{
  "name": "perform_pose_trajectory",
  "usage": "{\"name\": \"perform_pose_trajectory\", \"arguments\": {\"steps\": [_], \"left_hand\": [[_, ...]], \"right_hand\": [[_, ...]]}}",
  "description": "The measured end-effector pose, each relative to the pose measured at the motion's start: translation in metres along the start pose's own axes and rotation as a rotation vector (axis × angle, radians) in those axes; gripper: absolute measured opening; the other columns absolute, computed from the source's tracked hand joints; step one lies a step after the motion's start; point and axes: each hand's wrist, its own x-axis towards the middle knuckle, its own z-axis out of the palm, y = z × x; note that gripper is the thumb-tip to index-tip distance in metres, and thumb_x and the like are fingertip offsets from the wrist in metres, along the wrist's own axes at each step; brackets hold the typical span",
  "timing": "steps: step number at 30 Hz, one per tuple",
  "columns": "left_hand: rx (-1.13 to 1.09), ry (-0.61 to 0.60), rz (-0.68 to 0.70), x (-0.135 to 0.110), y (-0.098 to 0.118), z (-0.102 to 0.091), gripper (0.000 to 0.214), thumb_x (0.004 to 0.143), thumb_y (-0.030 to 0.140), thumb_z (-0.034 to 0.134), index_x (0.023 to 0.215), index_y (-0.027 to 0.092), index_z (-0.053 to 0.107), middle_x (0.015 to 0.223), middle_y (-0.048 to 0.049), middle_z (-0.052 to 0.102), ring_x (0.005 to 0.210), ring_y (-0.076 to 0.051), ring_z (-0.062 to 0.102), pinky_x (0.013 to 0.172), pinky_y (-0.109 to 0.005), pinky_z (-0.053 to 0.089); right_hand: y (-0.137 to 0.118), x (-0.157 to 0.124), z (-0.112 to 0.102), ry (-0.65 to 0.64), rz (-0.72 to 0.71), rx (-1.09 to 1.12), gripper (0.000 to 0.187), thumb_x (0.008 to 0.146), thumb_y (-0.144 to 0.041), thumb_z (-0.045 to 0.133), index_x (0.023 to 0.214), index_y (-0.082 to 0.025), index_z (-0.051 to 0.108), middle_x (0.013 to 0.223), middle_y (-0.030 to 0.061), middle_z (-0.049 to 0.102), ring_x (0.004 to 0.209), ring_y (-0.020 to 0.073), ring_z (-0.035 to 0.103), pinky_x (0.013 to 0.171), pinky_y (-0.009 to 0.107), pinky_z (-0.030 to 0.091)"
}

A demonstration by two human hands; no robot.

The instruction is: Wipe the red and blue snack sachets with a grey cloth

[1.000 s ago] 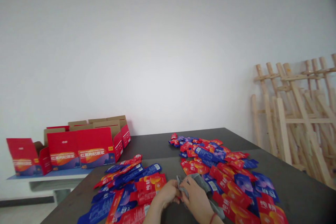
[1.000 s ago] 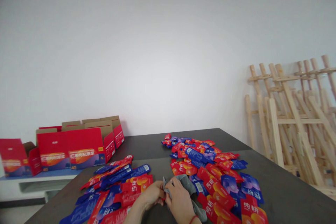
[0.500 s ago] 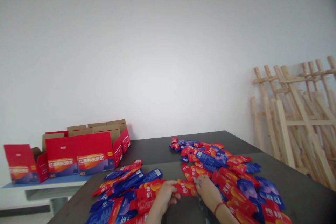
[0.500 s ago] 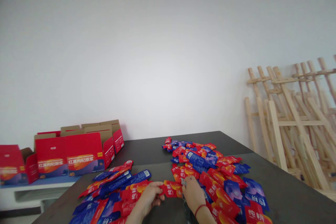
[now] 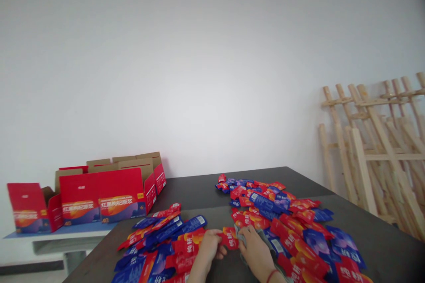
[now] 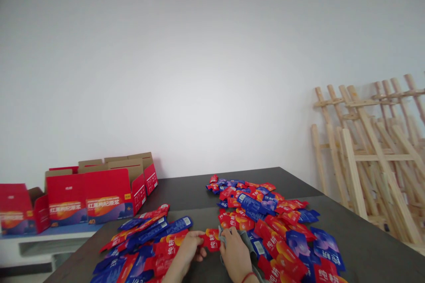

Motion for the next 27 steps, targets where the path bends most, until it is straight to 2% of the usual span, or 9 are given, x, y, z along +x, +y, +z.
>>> {"name": "perform_pose_trajectory", "arguments": {"steps": [6, 10, 12, 15, 17, 19, 23, 25, 27], "left_hand": [[-0.020, 0.095, 0.030, -0.006, 0.014, -0.007, 0.020, 0.072, 0.015, 0.042, 0.088, 0.015, 0.053, 0.047, 0.0022, 0.059, 0.038, -0.011, 0.055, 0.038, -0.016, 0.032], [0.062, 0.101, 0.111, -0.010, 0.019, -0.005, 0.019, 0.076, 0.016, 0.035, 0.085, 0.018, 0.051, 0.051, 0.0032, 0.059, 0.043, -0.012, 0.057, 0.042, -0.019, 0.037], [0.163, 0.101, 0.235, -0.012, 0.019, -0.004, 0.019, 0.076, 0.015, 0.036, 0.081, 0.019, 0.054, 0.055, 0.0025, 0.060, 0.050, -0.013, 0.058, 0.049, -0.021, 0.041], [0.315, 0.099, 0.540, -0.015, 0.020, -0.003, 0.015, 0.069, 0.012, 0.041, 0.066, 0.019, 0.054, 0.072, -0.0009, 0.064, 0.073, -0.015, 0.061, 0.069, -0.025, 0.045], [0.368, 0.083, 0.675, -0.018, 0.021, -0.002, 0.015, 0.067, 0.011, 0.042, 0.060, 0.019, 0.052, 0.077, -0.0018, 0.063, 0.080, -0.016, 0.059, 0.076, -0.026, 0.043], [0.394, 0.046, 0.706, -0.020, 0.021, -0.001, 0.016, 0.066, 0.010, 0.040, 0.059, 0.020, 0.051, 0.074, -0.0017, 0.061, 0.076, -0.016, 0.057, 0.074, -0.026, 0.042], [0.401, -0.037, 0.694, -0.021, 0.020, 0.003, 0.015, 0.066, 0.010, 0.040, 0.059, 0.020, 0.050, 0.068, -0.0003, 0.057, 0.072, -0.015, 0.054, 0.070, -0.024, 0.040], [0.414, -0.020, 0.669, -0.020, 0.019, 0.003, 0.015, 0.066, 0.011, 0.041, 0.058, 0.020, 0.050, 0.066, 0.0003, 0.056, 0.070, -0.015, 0.053, 0.069, -0.024, 0.039], [0.431, 0.038, 0.644, -0.019, 0.019, 0.001, 0.015, 0.066, 0.011, 0.040, 0.059, 0.020, 0.050, 0.065, 0.0006, 0.055, 0.069, -0.015, 0.052, 0.068, -0.025, 0.038]], "right_hand": [[0.020, 0.016, -0.005, -0.051, 0.115, 0.007, 0.021, 0.077, -0.018, 0.045, 0.086, -0.015, 0.064, 0.099, 0.0139, 0.063, 0.091, 0.0218, 0.061, 0.080, 0.031, 0.042], [0.024, 0.022, -0.012, -0.072, 0.105, 0.076, 0.024, 0.079, -0.020, 0.040, 0.077, -0.016, 0.064, 0.083, 0.0094, 0.067, 0.081, 0.0195, 0.062, 0.074, 0.029, 0.043], [0.027, 0.024, -0.020, -0.045, 0.092, 0.143, 0.030, 0.083, -0.025, 0.035, 0.083, -0.018, 0.064, 0.085, 0.0067, 0.068, 0.083, 0.0177, 0.062, 0.074, 0.027, 0.043], [0.027, 0.025, -0.033, 0.107, 0.103, 0.296, 0.034, 0.085, -0.031, 0.034, 0.099, -0.018, 0.062, 0.099, 0.0073, 0.066, 0.094, 0.0183, 0.059, 0.083, 0.027, 0.043], [0.022, 0.023, -0.037, 0.202, 0.097, 0.357, 0.034, 0.084, -0.032, 0.036, 0.103, -0.018, 0.060, 0.105, 0.0088, 0.064, 0.100, 0.0196, 0.057, 0.088, 0.028, 0.041], [0.011, 0.019, -0.036, 0.201, 0.054, 0.331, 0.033, 0.083, -0.031, 0.038, 0.103, -0.018, 0.060, 0.106, 0.0092, 0.062, 0.102, 0.0199, 0.056, 0.090, 0.028, 0.040], [-0.019, 0.008, -0.020, 0.009, -0.097, 0.168, 0.028, 0.082, -0.026, 0.041, 0.099, -0.022, 0.063, 0.105, 0.0073, 0.060, 0.094, 0.0177, 0.058, 0.085, 0.025, 0.042], [-0.029, 0.005, -0.011, -0.035, -0.131, 0.074, 0.031, 0.082, -0.023, 0.041, 0.104, -0.023, 0.063, 0.109, 0.0071, 0.059, 0.096, 0.0175, 0.058, 0.084, 0.025, 0.042], [-0.029, 0.004, -0.005, -0.036, -0.099, -0.002, 0.036, 0.082, -0.021, 0.041, 0.111, -0.024, 0.061, 0.114, 0.0080, 0.058, 0.102, 0.0184, 0.057, 0.084, 0.025, 0.042]]}}
